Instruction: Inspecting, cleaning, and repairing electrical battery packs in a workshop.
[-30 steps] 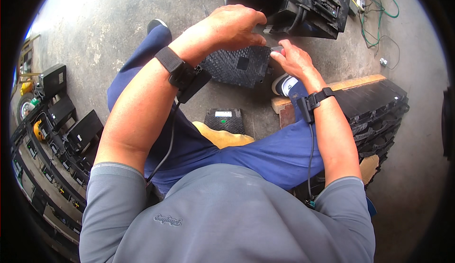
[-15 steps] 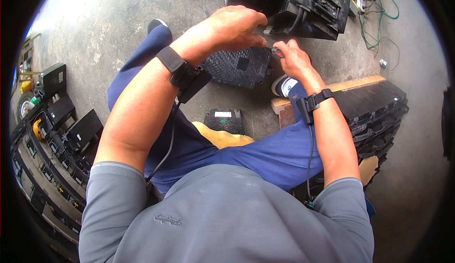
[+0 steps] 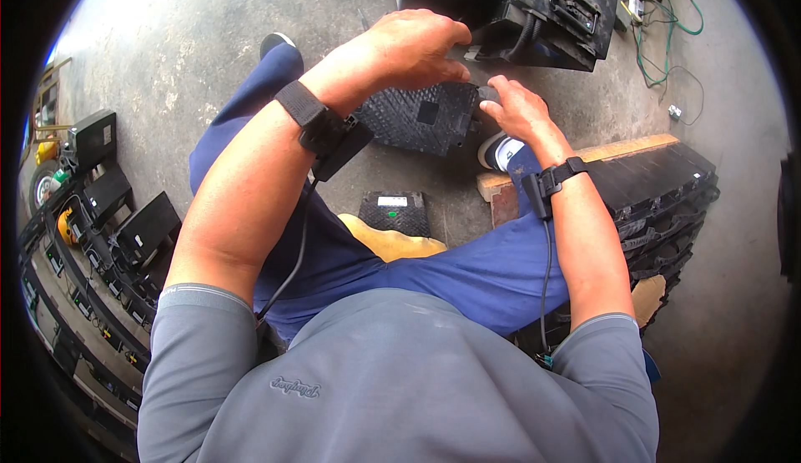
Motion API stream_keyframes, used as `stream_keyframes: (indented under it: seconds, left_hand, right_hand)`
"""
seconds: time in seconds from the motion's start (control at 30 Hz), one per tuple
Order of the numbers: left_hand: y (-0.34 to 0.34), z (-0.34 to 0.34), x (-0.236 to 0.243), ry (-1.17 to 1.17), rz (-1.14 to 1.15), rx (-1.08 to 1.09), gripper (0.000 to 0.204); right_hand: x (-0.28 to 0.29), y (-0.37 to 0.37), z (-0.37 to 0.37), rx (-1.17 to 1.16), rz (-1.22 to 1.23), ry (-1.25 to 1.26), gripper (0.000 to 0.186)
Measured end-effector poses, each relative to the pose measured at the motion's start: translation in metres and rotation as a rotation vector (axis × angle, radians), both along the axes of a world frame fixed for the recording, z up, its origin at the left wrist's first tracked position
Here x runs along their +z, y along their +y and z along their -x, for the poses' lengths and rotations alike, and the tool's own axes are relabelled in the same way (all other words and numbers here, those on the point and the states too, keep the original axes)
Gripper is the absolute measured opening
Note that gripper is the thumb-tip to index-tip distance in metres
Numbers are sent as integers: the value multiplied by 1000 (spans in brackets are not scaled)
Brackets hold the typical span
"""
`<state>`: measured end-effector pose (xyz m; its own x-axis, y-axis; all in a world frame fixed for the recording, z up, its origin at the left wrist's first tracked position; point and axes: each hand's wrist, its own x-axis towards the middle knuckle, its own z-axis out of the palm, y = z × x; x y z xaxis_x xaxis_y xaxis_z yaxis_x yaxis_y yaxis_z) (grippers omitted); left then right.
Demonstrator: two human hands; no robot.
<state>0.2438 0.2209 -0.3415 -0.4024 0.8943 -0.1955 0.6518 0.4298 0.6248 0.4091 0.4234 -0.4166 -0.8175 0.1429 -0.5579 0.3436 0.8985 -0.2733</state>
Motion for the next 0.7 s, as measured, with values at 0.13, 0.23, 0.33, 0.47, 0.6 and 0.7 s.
stream_keyframes:
  seconds: [0.13,0.23,0.33,0.47,0.6,0.7]
  left_hand:
    - [0,0,1,-8,3,0,50]
    - [0,0,3,-8,11,-4,50]
    - [0,1,4,-21,17,-15,50]
    - [1,0,6,-21,12,-2,50]
    - [3,1,7,-27,71,-21,50]
    - [3,1,6,-20,68,-23,49]
  right_hand:
    - [5,-1,2,38,-3,-35,39]
    - [11,0,4,27,-13,-20,39]
    - [20,2,6,12,-20,-25,38]
    - [34,4,10,7,-38,-5,37]
    - [50,6,13,-7,-23,4,36]
    - [59,8,14,-37,-15,-5,35]
